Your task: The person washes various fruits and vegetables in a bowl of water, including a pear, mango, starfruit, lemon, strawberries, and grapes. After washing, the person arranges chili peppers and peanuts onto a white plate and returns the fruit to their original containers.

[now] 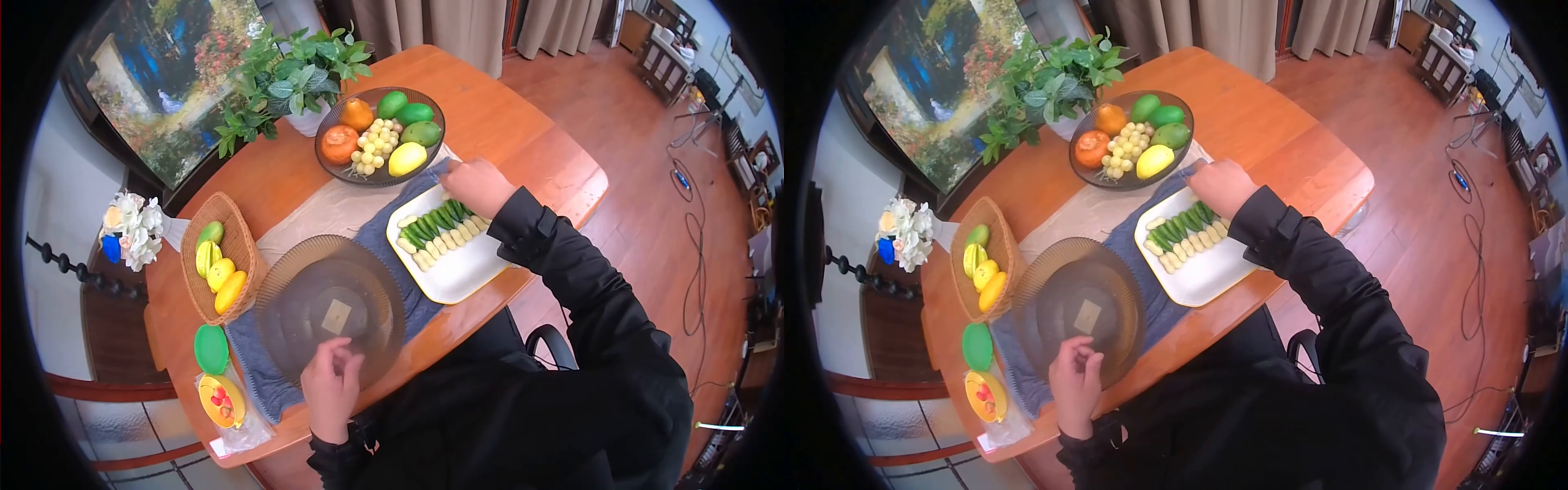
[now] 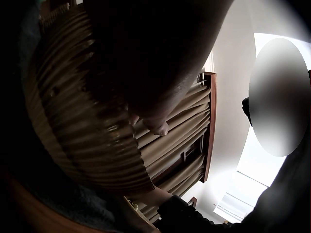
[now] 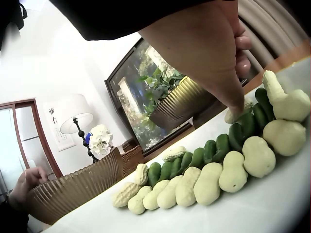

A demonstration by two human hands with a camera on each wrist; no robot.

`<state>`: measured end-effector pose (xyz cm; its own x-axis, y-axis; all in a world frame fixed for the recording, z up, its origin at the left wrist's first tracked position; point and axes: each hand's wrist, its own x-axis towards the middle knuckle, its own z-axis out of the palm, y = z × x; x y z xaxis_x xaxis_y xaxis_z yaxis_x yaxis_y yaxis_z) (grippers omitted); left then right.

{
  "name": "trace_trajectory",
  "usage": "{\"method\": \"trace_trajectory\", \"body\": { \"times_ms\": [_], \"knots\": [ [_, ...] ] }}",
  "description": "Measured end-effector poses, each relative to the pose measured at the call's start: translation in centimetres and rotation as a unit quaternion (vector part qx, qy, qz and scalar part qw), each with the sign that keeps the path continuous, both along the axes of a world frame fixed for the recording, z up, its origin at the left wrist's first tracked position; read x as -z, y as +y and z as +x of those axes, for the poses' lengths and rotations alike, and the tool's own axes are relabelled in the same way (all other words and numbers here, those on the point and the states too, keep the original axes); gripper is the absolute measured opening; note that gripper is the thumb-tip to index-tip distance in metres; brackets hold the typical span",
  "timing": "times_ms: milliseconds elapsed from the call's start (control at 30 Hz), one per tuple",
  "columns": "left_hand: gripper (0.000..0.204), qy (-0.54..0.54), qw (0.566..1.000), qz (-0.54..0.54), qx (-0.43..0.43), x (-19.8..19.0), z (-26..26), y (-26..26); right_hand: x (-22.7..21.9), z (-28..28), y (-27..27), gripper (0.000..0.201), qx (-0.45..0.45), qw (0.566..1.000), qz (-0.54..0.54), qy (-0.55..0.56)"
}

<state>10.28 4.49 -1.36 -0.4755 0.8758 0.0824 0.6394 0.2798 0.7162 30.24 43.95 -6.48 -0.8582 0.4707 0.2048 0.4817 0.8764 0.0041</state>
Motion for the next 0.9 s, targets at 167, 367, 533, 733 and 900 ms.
{"method": "trace_trajectory", "body": {
  "times_ms": [167, 367, 533, 733, 900],
  "knots": [
    [0.03, 0.015, 1.0, 0.017, 0.003, 0.9, -0.6, 0.0, -0.3, 1.0, -0.5, 0.02, 0.073, 0.997, -0.033, -0.002],
    [0.028, 0.015, 1.0, 0.015, -0.014, 1.2, -0.7, -0.1, -2.4, 6.0, -3.8, 0.022, 0.186, 0.965, -0.12, 0.139],
    [0.02, -0.003, 0.999, 0.017, -0.029, 1.0, -0.3, 0.3, -0.8, 10.7, -6.2, 0.029, 0.274, 0.895, -0.256, 0.244],
    [0.017, -0.022, 0.998, 0.037, -0.034, 1.1, -0.5, 0.5, 0.8, 12.5, -8.1, 0.035, 0.305, 0.818, -0.414, 0.258],
    [0.013, -0.035, 0.996, 0.063, -0.055, 1.4, -0.4, 0.3, 0.3, 12.3, -9.9, 0.04, 0.329, 0.715, -0.536, 0.305]
  ]
}}
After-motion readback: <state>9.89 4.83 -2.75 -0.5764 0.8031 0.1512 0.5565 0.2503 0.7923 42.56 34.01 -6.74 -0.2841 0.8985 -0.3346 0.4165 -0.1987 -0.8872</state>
